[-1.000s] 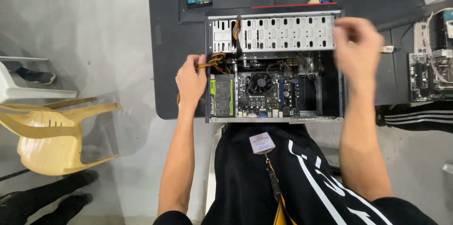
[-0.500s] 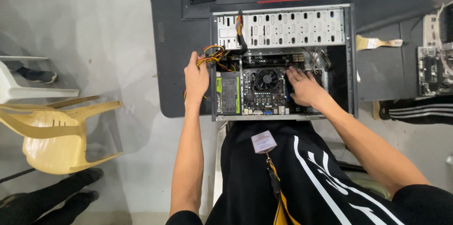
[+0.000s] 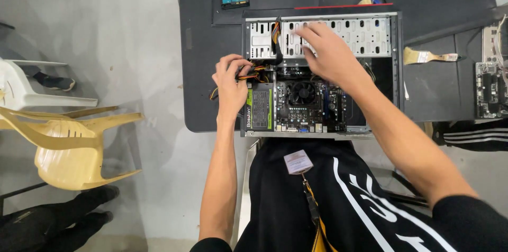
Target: Reinstalling a power supply unit into a desktop computer case and connecting internal power cables.
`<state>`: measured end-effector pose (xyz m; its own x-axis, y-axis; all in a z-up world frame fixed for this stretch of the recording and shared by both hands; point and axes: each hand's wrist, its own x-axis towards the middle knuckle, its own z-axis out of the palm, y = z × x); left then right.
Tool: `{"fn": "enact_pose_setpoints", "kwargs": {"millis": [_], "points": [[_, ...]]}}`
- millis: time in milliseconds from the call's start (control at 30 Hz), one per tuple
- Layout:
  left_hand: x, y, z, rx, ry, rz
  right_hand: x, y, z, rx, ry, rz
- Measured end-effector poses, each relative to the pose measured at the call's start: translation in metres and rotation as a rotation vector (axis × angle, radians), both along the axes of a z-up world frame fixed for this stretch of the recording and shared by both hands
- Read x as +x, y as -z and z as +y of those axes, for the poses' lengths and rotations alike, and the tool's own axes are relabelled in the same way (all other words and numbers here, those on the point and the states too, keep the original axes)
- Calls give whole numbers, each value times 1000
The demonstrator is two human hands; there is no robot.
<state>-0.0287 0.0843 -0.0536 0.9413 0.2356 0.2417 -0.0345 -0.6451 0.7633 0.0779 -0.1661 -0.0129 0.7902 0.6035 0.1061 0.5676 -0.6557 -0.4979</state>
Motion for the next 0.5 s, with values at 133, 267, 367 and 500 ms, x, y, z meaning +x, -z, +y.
{"fn": "enact_pose_setpoints", "kwargs": {"millis": [133, 267, 367, 500], "points": [[1, -2, -3, -172, 78, -8, 58, 32, 35, -172, -334, -524], [-5, 11, -2, -627, -245, -19, 76, 47, 32, -261, -370, -576], [2, 64, 3, -870, -347, -81, 50, 56, 3, -336, -347, -226], [22, 84, 18, -1097, -423, 49, 4, 39, -10, -522, -219, 203]]}}
